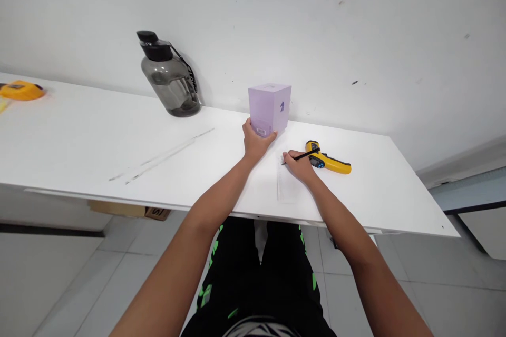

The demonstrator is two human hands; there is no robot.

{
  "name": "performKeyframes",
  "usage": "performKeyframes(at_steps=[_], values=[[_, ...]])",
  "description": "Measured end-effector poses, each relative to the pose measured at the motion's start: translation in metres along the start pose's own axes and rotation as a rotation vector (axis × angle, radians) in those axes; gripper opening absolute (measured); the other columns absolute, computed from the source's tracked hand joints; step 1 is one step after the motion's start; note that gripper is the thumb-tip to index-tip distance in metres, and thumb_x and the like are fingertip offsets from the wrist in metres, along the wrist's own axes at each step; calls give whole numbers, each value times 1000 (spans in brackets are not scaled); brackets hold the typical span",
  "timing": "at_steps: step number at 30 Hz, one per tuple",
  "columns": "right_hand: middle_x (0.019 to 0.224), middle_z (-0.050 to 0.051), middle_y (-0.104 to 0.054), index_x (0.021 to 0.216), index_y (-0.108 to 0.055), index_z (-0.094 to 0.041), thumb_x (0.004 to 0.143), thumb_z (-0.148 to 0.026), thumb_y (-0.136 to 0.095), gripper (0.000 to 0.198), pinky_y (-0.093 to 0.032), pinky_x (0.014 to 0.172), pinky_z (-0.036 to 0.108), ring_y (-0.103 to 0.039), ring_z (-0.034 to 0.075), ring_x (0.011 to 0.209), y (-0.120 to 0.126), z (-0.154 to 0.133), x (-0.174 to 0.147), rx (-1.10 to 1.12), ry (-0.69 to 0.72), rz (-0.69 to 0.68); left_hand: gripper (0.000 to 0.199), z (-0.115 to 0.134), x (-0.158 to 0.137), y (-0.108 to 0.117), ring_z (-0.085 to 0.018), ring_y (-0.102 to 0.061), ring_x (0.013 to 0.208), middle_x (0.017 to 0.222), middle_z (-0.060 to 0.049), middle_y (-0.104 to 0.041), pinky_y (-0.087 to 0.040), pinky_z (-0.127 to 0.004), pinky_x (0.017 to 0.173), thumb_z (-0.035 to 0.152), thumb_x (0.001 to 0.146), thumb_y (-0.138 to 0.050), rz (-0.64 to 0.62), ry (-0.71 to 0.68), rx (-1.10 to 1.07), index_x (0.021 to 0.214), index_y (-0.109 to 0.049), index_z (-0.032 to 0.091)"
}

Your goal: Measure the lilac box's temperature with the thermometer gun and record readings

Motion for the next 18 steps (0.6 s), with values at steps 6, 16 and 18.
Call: performKeyframes(at_steps=[6,16,18], values=[[58,0,-52,57,-53,-22,84,-49,-53,37,-40,63,32,-48,17,64,0,-1,1,16,0,29,93,0,0,1,-32,-47,131,130,-10,-44,-41,-49,112,39,58,-90,-5,-10,3,134,-38,27],[57,0,-51,56,-51,-22,82,-47,-54,36,-39,62,31,-47,17,64,1,1,1,25,-13,-6,88,-1,3,2,-33,-48,132,130,-11,-45,-42,-49,112,39,59,-90,30,69,-13,130,-40,25],[58,0,-51,57,-53,-22,83,-46,-53,36,-39,62,31,-47,17,64,1,2,1,25,-9,-11,90,-1,3,2,-33,-47,133,131,-11,-45,-41,-49,113,38,58,-90,31,50,-2,131,-39,26]])
Point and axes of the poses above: each hand's wrist, its own x-axis towards the middle knuckle, its own y-axis out of the back of the hand, z = x × y, the point moved 2 cm from there along x, towards the middle knuckle
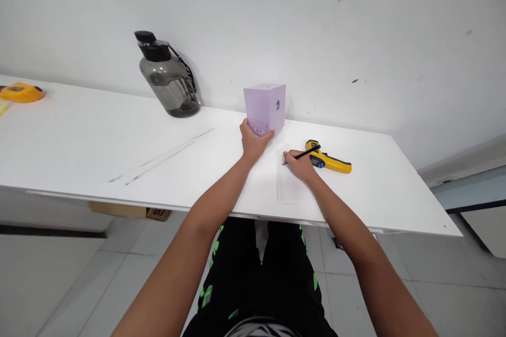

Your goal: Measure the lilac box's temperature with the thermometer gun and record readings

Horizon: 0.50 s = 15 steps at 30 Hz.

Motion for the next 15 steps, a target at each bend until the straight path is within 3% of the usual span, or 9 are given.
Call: performKeyframes(at_steps=[5,15], values=[[59,0,-51,59,-57,-21,83,-49,-54,37,-38,63,31,-48,17,64,-1,3,1,25,-24,19,86,2,-3,-1,-30,-52,126,129,-11,-47,-45,-46,107,39,59,-89,-59,-12,-26,129,-40,26],[56,-2,-46,56,-51,-22,83,-48,-53,38,-36,61,31,-44,16,62,-2,3,0,27,8,55,86,16,-5,8,-29,-54,122,127,-11,-46,-46,-44,103,41,62,-86,-70,-29,123,132,-38,24]])
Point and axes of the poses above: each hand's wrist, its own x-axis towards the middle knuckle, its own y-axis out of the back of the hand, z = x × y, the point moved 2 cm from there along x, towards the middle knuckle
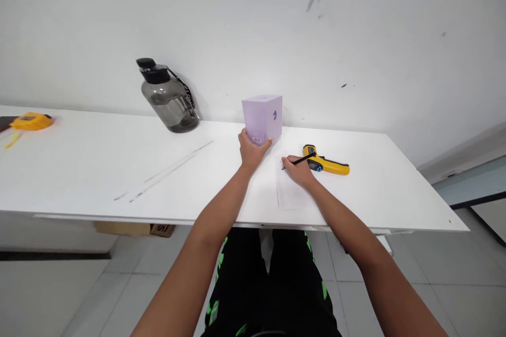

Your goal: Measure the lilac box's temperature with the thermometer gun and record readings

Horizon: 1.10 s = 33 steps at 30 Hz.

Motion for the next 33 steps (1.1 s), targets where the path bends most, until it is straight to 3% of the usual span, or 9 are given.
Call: performKeyframes(at_steps=[11,15,17,21,27,33], values=[[56,-2,-43,55,-44,-23,83,-51,-51,40,-35,61,31,-42,15,61,0,-2,-2,2,17,15,89,1,1,-1,-30,-54,123,129,-10,-45,-47,-44,102,40,61,-87,18,-2,-1,133,-37,26],[54,-4,-37,54,-36,-25,82,-49,-51,40,-33,59,30,-38,14,58,0,-4,-4,12,7,56,86,-2,2,-1,-32,-53,125,130,-12,-44,-46,-45,104,45,64,-86,70,102,-12,132,-37,24],[53,-4,-34,53,-34,-25,81,-49,-52,41,-32,58,30,-36,14,57,0,-5,-4,13,3,59,88,-2,2,0,-32,-53,125,131,-13,-44,-46,-46,104,45,64,-86,87,81,1,133,-37,24],[54,-3,-38,53,-38,-24,81,-49,-51,40,-33,58,30,-38,14,58,0,-5,-4,10,8,25,92,1,-2,-4,-30,-53,125,132,-11,-45,-47,-43,103,42,61,-88,25,-47,-51,134,-35,27],[54,-2,-44,53,-45,-23,80,-47,-52,37,-37,61,30,-44,16,60,2,-4,-2,12,-29,50,83,-10,3,-10,-30,-54,126,133,-14,-47,-46,-45,105,46,66,-84,39,106,-129,132,-39,23],[56,-1,-50,56,-52,-23,81,-48,-52,36,-41,64,32,-49,17,62,5,-2,0,17,-44,88,80,-16,6,-11,-27,-56,124,134,-13,-48,-47,-42,104,45,67,-83,20,56,-226,132,-39,24]])
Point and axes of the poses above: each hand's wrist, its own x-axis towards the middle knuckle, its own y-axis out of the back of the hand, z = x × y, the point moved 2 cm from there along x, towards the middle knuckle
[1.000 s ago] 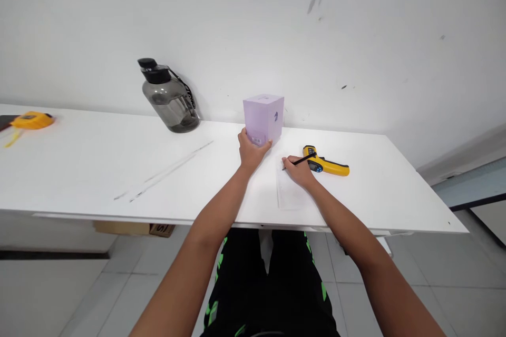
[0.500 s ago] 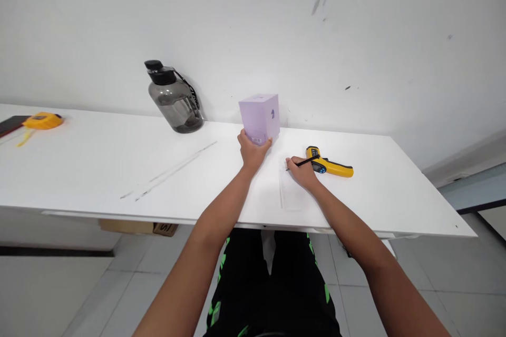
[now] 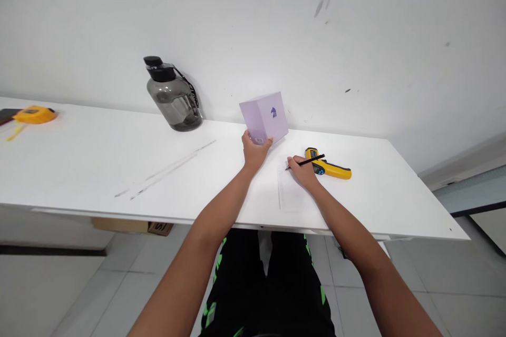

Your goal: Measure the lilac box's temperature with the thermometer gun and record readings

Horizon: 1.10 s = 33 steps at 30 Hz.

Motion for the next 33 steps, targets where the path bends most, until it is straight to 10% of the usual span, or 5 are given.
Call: performKeyframes(at_steps=[15,29,33], values=[[79,3,-68,94,-67,-24,91,-59,-49,40,-46,73,33,-62,22,81,0,-6,-7,-154,36,-47,90,17,-6,7,-27,-54,120,128,-9,-46,-46,-41,100,41,60,-88,-104,-162,172,134,-39,27],[129,16,-62,140,-53,-17,91,-15,-39,51,-52,92,42,-62,27,112,5,0,-7,-528,468,-175,78,0,6,5,-25,-57,122,134,-14,-48,-49,-38,100,39,67,-82,-65,-39,-27,131,-40,21],[124,16,-66,131,-61,-18,97,-33,-41,42,-44,100,45,-59,30,116,30,-15,-6,-605,518,25,66,-4,9,3,-22,-62,112,128,-13,-55,-51,-35,94,39,71,-79,-70,58,-88,123,-44,19]])
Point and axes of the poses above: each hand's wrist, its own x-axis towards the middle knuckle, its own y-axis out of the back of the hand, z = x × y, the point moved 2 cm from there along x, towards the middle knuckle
